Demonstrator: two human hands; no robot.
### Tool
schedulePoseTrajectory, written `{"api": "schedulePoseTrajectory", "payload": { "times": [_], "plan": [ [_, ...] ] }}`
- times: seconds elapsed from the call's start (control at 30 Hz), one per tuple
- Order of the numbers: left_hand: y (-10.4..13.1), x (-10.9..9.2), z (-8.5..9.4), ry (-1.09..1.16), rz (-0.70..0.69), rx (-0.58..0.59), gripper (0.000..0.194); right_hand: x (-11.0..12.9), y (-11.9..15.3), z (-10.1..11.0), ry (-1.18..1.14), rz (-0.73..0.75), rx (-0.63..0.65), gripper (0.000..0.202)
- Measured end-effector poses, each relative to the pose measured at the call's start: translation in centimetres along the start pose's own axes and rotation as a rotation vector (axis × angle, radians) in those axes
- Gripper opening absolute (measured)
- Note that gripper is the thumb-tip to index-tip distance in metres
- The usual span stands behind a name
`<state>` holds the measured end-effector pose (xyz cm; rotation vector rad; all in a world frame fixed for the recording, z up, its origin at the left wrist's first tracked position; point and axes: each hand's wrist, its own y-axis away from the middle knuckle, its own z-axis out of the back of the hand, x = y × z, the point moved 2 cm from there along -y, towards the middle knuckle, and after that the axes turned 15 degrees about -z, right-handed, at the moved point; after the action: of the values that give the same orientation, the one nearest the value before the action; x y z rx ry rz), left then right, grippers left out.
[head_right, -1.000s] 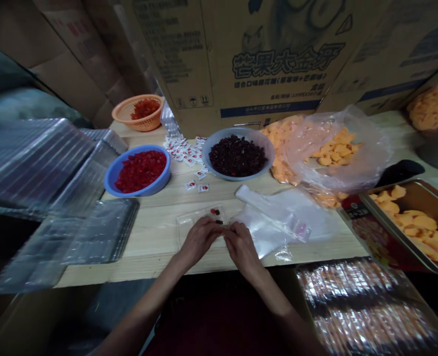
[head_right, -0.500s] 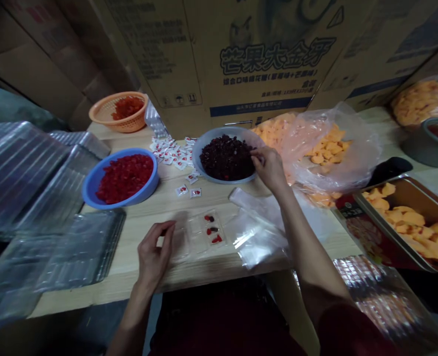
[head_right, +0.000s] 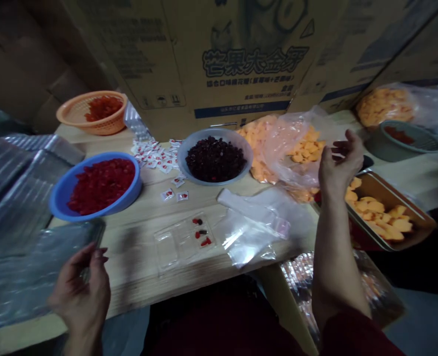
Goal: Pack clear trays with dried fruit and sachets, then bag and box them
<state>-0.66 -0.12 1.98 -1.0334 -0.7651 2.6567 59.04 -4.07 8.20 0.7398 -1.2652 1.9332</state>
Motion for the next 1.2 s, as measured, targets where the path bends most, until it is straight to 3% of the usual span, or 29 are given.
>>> {"api": "schedulePoseTrajectory", "payload": {
  "times": [0.1, 0.2, 0.3, 0.4, 0.47, 0.57, 0.67, 0.73, 0.83, 0.97, 1.1, 1.2],
  "plan": [
    [1.2, -0.7, -0.4, -0.080, 0.021, -0.004, 0.035, -1.0, -0.7, 4.5, 0.032, 0.047, -0.095, 0.063],
    [2.0, -0.2, -1.1, -0.022, 0.021, 0.007, 0.038, -1.8, -0.1, 8.7, 0.045, 0.016, -0.186, 0.067],
    [0.9, 0.3, -3.4, 0.097, -0.058, 0.074, 0.032, -0.6, 3.0, 9.2, -0.016, -0.033, -0.014, 0.051],
    [-2.4, 0.4, -7.6, 0.114, -0.168, 0.219, 0.027, 3.4, 9.6, 4.7, -0.126, -0.031, 0.299, 0.027],
    [-5.2, 0.4, -10.8, 0.097, -0.215, 0.319, 0.027, 7.0, 15.4, -0.5, -0.170, 0.078, 0.627, 0.019],
    [-8.7, 0.1, -15.4, -0.026, -0.234, 0.489, 0.027, 11.9, 24.0, -9.5, -0.187, 0.275, 1.034, 0.028],
    [-10.2, 0.1, -18.2, -0.091, -0.214, 0.549, 0.023, 14.2, 29.3, -17.2, 0.064, 0.399, 1.191, 0.036],
    [-10.1, 0.4, -19.0, -0.102, -0.205, 0.566, 0.020, 14.6, 30.6, -20.3, 0.150, 0.394, 1.197, 0.031],
    [-9.3, 1.3, -18.4, -0.096, -0.189, 0.571, 0.015, 14.1, 30.5, -22.3, 0.177, 0.343, 1.179, 0.031],
    [-7.4, 1.8, -15.1, 0.112, -0.172, 0.573, 0.023, 12.8, 28.3, -21.4, 0.193, 0.277, 1.167, 0.025],
    [-5.6, 0.3, -10.3, 0.381, -0.251, 0.645, 0.034, 11.4, 26.8, -15.9, -0.032, 0.024, 1.062, 0.022],
    [-5.1, -1.4, -8.0, 0.412, -0.288, 0.785, 0.027, 10.7, 28.1, -10.4, -0.192, -0.151, 1.112, 0.019]
  ]
}}
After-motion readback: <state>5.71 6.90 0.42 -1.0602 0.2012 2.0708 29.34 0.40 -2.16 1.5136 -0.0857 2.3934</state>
